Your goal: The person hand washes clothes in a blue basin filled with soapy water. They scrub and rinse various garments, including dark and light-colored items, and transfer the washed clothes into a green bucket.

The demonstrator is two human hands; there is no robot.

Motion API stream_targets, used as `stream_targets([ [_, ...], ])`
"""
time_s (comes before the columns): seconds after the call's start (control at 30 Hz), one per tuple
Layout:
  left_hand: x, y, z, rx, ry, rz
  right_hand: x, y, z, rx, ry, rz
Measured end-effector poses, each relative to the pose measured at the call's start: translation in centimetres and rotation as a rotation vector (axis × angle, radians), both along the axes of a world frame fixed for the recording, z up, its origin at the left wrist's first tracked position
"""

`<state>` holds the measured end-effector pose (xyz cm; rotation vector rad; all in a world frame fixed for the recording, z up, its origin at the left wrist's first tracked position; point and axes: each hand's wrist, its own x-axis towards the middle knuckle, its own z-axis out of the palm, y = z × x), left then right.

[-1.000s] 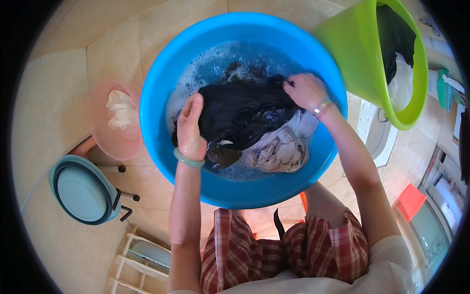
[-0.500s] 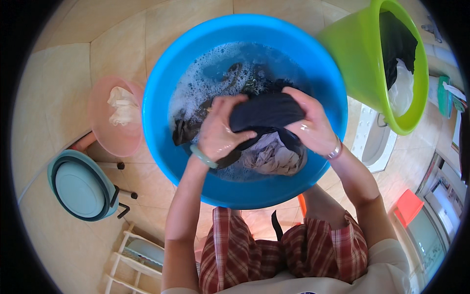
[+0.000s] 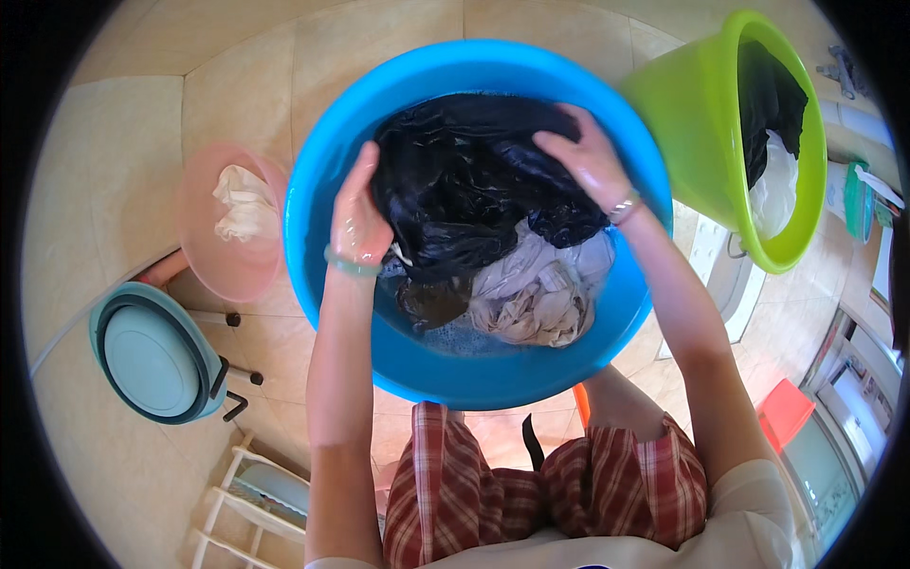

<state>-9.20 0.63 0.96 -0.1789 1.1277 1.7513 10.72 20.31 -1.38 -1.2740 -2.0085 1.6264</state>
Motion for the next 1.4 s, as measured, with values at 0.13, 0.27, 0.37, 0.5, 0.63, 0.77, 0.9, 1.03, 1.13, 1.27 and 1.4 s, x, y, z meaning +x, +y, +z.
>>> stream_targets([
  [0.13,1.3,0.3,-3.3,-0.271,0.188,-0.155,-3.3,-4.2,-1.8,0.592,-0.383,0.320],
  [0.27,2.3,-0.2,-7.0,-0.261,0.178,-0.085,-4.7,-4.1,-5.5,0.613,-0.467,0.505],
  [0.37,3.5,0.6,-5.7,-0.130,0.061,0.124,-5.3,-3.7,-5.3,0.592,-0.354,0.350],
  [0.5,4.2,1.2,-3.6,-0.112,-0.088,0.137,-3.9,-9.2,2.7,0.352,0.185,0.544],
  [0.63,5.7,1.1,0.3,0.153,-0.215,-0.007,-2.9,-14.7,9.3,0.258,0.163,0.843],
  [0.77,5.8,0.9,-0.5,0.017,-0.305,0.014,-4.7,-15.2,7.5,0.739,0.251,0.655],
  [0.9,5.8,1.0,-1.2,-0.066,-0.343,0.080,-6.6,-14.2,7.5,0.766,0.310,0.528],
  [1.03,8.4,-0.6,-0.7,-0.002,-0.209,0.205,-7.6,-12.9,6.5,0.741,0.314,0.431],
  [1.13,9.0,0.3,0.5,-0.191,-0.481,0.220,-8.4,-8.8,1.7,0.519,0.182,0.290],
  [1.27,8.7,2.8,0.9,-0.328,-0.270,0.190,-5.9,-4.5,-3.2,0.583,-0.079,0.203],
  [1.4,4.4,1.0,-2.1,0.114,-0.311,0.074,-2.9,-2.5,-5.2,0.428,-0.243,0.028],
])
